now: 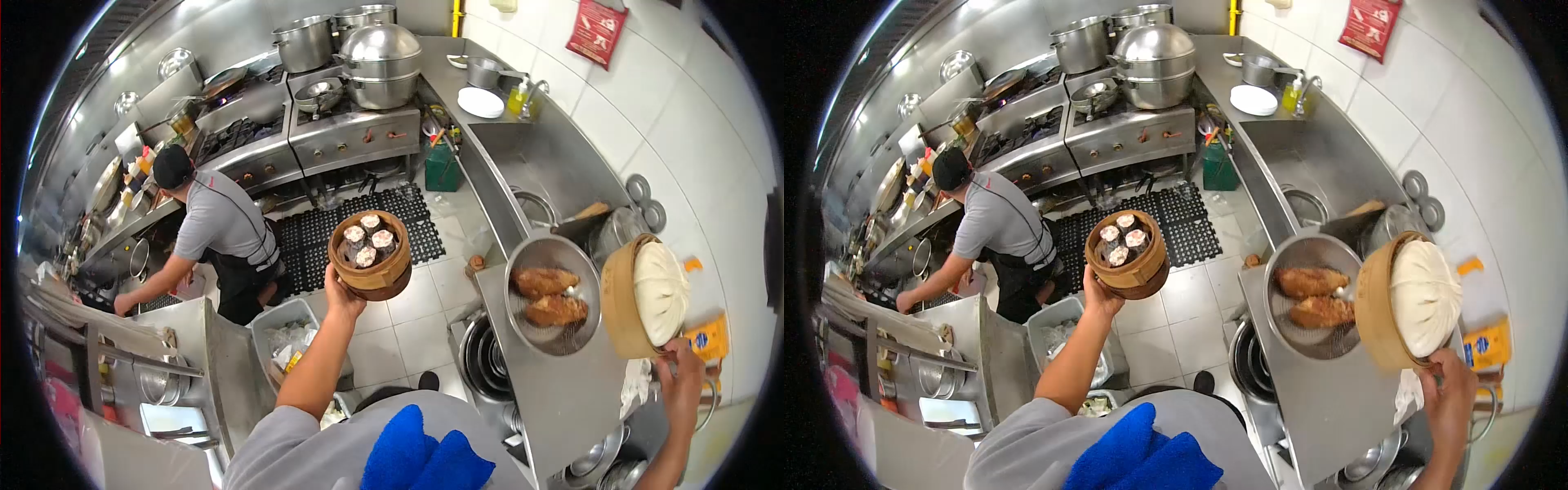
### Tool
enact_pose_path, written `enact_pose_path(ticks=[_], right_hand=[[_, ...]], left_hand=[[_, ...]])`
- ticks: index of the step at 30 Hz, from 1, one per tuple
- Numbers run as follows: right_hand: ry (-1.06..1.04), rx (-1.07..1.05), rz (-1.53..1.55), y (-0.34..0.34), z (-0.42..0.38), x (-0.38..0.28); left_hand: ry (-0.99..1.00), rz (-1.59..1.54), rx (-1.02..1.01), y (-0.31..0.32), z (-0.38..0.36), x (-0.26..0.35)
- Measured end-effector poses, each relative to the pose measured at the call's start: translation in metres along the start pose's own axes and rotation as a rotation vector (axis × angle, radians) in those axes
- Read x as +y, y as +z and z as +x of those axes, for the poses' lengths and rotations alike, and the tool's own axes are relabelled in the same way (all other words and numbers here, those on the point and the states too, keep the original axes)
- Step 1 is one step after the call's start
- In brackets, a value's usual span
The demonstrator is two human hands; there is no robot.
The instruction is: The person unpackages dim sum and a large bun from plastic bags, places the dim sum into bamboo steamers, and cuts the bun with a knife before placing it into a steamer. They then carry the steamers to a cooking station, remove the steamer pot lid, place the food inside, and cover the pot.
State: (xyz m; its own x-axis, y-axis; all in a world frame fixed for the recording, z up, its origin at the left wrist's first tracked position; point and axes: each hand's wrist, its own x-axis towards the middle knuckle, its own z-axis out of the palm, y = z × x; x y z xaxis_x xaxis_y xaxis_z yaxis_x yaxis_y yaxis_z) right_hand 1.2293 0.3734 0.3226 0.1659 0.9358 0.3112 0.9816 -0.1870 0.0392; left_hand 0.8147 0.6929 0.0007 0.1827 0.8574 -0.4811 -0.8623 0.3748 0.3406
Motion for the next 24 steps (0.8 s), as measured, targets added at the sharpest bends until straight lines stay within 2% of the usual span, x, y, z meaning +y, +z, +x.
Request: enact_pose_path(ticks=[1,3,9,11,17,19,21,22,23,24], right_hand=[[-0.02,-0.003,0.007,0.014,0.02,0.006],[0.056,-0.021,0.228,0.045,0.068,0.009],[-0.094,-0.067,0.275,0.117,0.214,-0.011],[-0.077,-0.082,0.331,0.142,0.255,-0.028],[-0.012,-0.196,0.36,0.204,0.362,-0.07],[-0.001,-0.202,0.382,0.226,0.396,-0.077],[0.054,-0.216,0.386,0.241,0.419,-0.085],[-0.079,-0.165,0.282,0.245,0.433,-0.086],[-0.095,-0.133,0.248,0.251,0.445,-0.088],[-0.082,-0.144,0.215,0.245,0.463,-0.108]], left_hand=[[0.016,-0.01,0.01,0.006,0.012,0.0],[0.006,0.048,0.051,0.018,0.034,0.011],[0.078,0.07,0.005,0.051,0.126,0.038],[0.044,0.035,-0.031,0.065,0.164,0.055],[-0.037,0.042,-0.149,0.085,0.329,0.098],[-0.009,0.059,-0.097,0.123,0.365,0.112],[0.026,0.052,-0.147,0.145,0.414,0.116],[-0.027,0.133,-0.021,0.175,0.419,0.125],[-0.047,0.047,-0.17,0.171,0.468,0.117],[-0.09,0.075,-0.164,0.202,0.473,0.124]])
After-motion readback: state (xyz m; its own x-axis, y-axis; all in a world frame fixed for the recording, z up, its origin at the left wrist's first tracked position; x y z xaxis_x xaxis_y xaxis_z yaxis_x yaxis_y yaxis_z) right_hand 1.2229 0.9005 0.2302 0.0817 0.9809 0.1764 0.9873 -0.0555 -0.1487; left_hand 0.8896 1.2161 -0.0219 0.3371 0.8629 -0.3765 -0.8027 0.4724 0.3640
